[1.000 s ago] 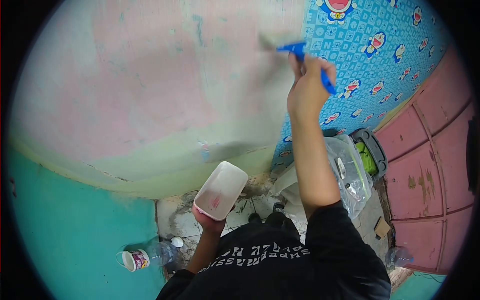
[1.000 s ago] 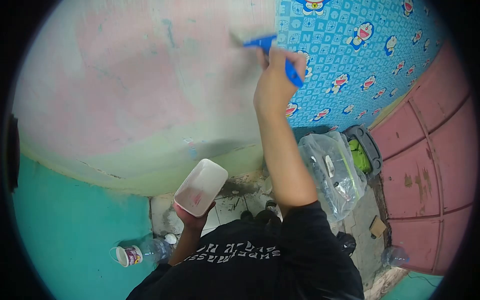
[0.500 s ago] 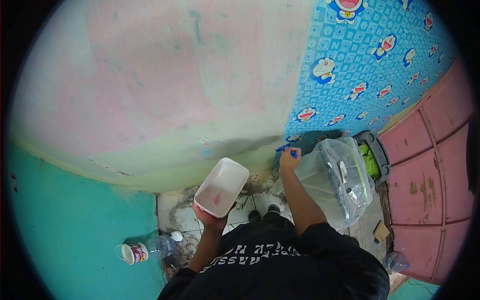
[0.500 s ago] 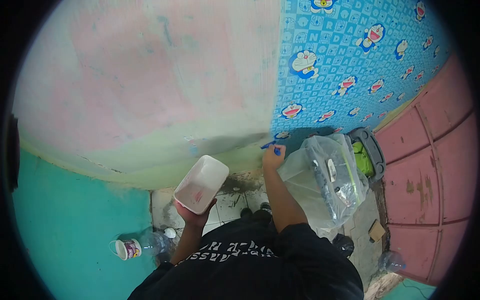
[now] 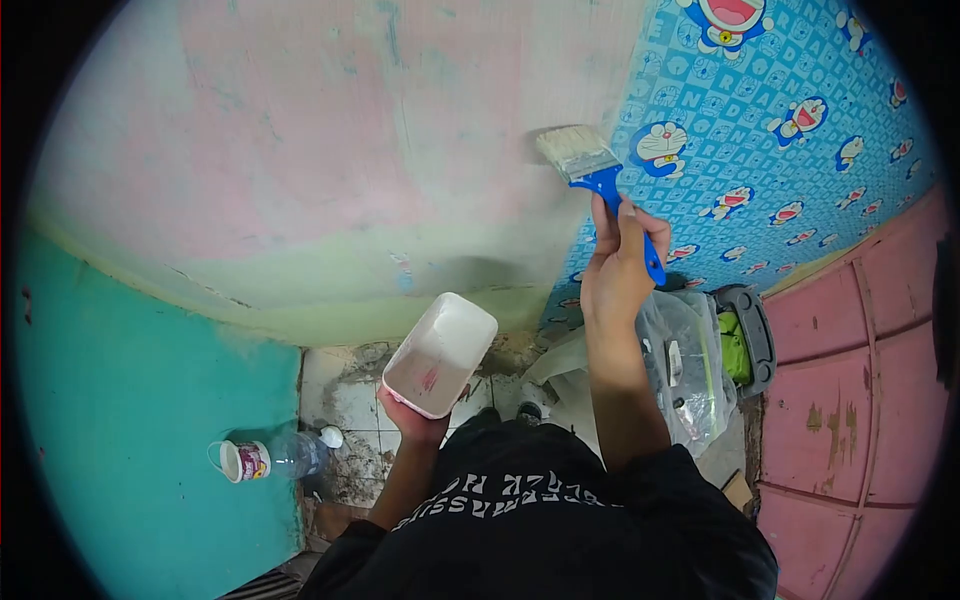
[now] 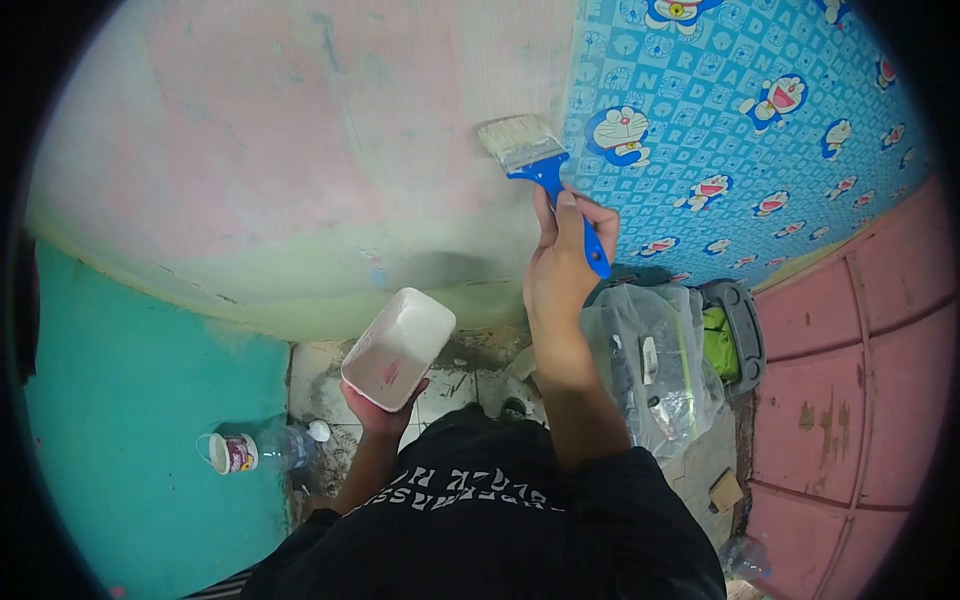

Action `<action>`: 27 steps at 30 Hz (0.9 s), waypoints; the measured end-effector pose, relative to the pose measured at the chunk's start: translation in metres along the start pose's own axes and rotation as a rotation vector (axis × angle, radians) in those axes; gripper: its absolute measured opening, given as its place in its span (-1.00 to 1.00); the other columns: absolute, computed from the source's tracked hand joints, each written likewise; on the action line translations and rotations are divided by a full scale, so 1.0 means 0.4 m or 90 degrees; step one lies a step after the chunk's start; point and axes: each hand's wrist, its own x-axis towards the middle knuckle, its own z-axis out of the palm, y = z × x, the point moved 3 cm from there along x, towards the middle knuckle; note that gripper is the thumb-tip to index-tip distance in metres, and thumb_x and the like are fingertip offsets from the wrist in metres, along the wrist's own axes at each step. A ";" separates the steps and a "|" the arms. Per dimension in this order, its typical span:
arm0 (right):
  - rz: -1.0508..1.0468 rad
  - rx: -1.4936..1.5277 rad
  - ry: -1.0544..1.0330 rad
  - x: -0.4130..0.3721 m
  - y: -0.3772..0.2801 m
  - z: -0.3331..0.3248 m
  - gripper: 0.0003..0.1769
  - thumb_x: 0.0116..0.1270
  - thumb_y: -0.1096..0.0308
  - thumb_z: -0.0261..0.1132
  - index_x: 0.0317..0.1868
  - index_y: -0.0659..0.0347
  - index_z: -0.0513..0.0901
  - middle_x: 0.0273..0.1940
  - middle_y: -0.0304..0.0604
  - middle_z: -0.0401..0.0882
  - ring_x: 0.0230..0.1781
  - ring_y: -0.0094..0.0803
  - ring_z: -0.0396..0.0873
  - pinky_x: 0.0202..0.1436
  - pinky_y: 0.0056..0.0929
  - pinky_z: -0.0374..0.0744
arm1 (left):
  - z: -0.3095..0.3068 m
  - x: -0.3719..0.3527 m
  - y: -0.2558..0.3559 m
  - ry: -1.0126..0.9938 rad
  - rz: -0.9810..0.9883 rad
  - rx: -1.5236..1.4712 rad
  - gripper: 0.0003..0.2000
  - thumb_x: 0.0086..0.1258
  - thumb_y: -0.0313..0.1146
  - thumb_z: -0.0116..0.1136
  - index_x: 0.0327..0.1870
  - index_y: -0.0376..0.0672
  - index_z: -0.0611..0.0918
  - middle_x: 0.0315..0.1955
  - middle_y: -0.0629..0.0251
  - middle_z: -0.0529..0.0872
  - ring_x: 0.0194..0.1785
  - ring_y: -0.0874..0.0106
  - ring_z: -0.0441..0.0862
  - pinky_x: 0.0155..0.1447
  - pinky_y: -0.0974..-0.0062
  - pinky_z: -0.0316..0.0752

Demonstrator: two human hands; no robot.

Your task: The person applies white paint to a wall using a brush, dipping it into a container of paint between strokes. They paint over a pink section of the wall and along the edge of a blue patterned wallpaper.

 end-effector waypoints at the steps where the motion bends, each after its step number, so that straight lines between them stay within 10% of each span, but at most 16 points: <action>1: 0.003 -0.021 0.013 -0.007 0.020 -0.026 -0.85 0.50 0.60 0.27 -0.08 0.29 0.44 0.04 -0.02 0.56 0.03 -0.35 0.63 0.25 -0.14 0.77 | -0.003 -0.002 -0.008 -0.010 -0.003 -0.008 -0.23 0.44 0.32 -0.20 0.53 -0.03 0.40 0.39 0.03 0.52 0.33 -0.18 0.60 0.03 -0.35 0.73; 9: 0.085 -0.326 0.119 -0.109 0.320 -0.483 -0.87 0.44 0.61 0.34 -0.17 0.29 0.52 -0.09 -0.09 0.62 -0.09 -0.41 0.65 0.13 -0.21 0.80 | 0.004 0.008 -0.040 0.021 0.002 0.010 -0.22 0.45 0.31 -0.22 0.54 -0.05 0.38 0.41 0.01 0.50 0.37 -0.19 0.55 0.05 -0.40 0.71; 18: 0.190 -0.182 0.092 -0.136 0.082 -0.324 -0.89 0.46 0.64 0.29 -0.13 0.29 0.54 -0.06 -0.03 0.64 0.00 -0.29 0.70 0.09 -0.22 0.83 | -0.037 0.094 0.005 -0.019 -0.014 0.002 -0.22 0.52 0.31 -0.31 0.57 -0.08 0.36 0.44 0.03 0.48 0.42 -0.15 0.52 0.22 -0.39 0.61; 27: 0.256 -0.284 -0.219 -0.273 0.018 -0.014 -0.89 0.45 0.68 0.26 -0.15 0.32 0.51 -0.06 0.00 0.62 0.01 -0.25 0.72 0.11 -0.20 0.85 | -0.028 0.146 0.178 -0.046 -0.040 0.054 -0.22 0.57 0.28 -0.40 0.57 -0.14 0.38 0.45 0.06 0.51 0.47 0.01 0.49 0.50 -0.11 0.43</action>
